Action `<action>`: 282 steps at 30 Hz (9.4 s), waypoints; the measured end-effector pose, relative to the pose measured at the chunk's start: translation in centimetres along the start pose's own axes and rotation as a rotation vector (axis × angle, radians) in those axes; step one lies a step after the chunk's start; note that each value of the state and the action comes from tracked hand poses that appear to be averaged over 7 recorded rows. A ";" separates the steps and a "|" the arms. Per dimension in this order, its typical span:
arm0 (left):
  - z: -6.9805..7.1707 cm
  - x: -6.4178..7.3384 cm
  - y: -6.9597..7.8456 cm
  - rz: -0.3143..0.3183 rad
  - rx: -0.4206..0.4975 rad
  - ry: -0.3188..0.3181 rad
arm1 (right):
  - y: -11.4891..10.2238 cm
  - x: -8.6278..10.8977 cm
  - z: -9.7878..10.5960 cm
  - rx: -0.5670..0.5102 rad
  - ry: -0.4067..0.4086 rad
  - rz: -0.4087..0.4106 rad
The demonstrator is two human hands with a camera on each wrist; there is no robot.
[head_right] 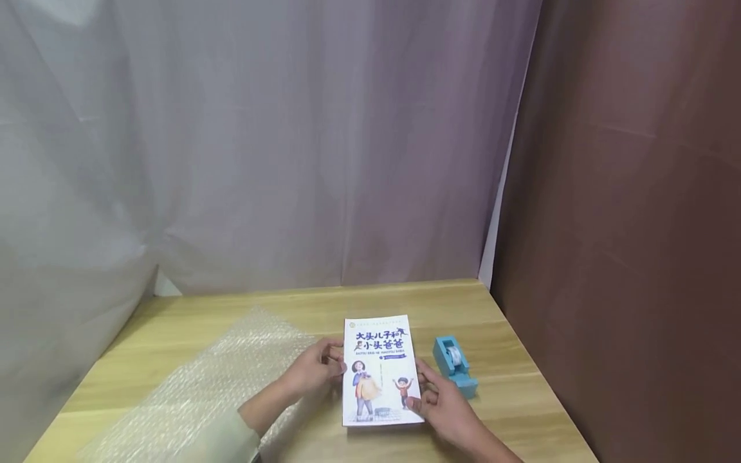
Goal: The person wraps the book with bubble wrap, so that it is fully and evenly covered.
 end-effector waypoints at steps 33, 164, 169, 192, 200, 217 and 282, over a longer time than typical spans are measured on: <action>2.1 1.7 -0.5 -0.007 -0.088 -0.029 | 0.0 1.0 -3.1 -0.091 -0.223 -0.014; 18.7 9.8 -3.4 0.147 -0.205 0.262 | -6.3 -4.8 -18.0 0.014 -0.412 0.042; 19.1 10.1 -3.6 0.153 -0.207 0.269 | -6.5 -5.0 -18.8 0.002 -0.434 0.054; 20.9 11.1 -4.2 0.195 -0.244 0.317 | -7.1 -6.0 -21.0 0.099 -0.435 0.089; 21.3 11.4 -4.5 0.215 -0.259 0.327 | -7.3 -6.1 -21.8 0.094 -0.447 0.090; 22.4 11.6 -5.7 0.276 -0.314 0.340 | -6.5 -6.6 -23.4 0.113 -0.463 0.081; 23.4 11.6 -7.0 0.309 -0.376 0.354 | -6.6 -7.1 -24.6 0.278 -0.386 0.180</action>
Point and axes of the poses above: each hand's wrist, its own x-axis away from the middle knuckle, its own z-axis out of the back of the hand, y = z × x, the point moved 10 cm from there along -x, towards the middle knuckle
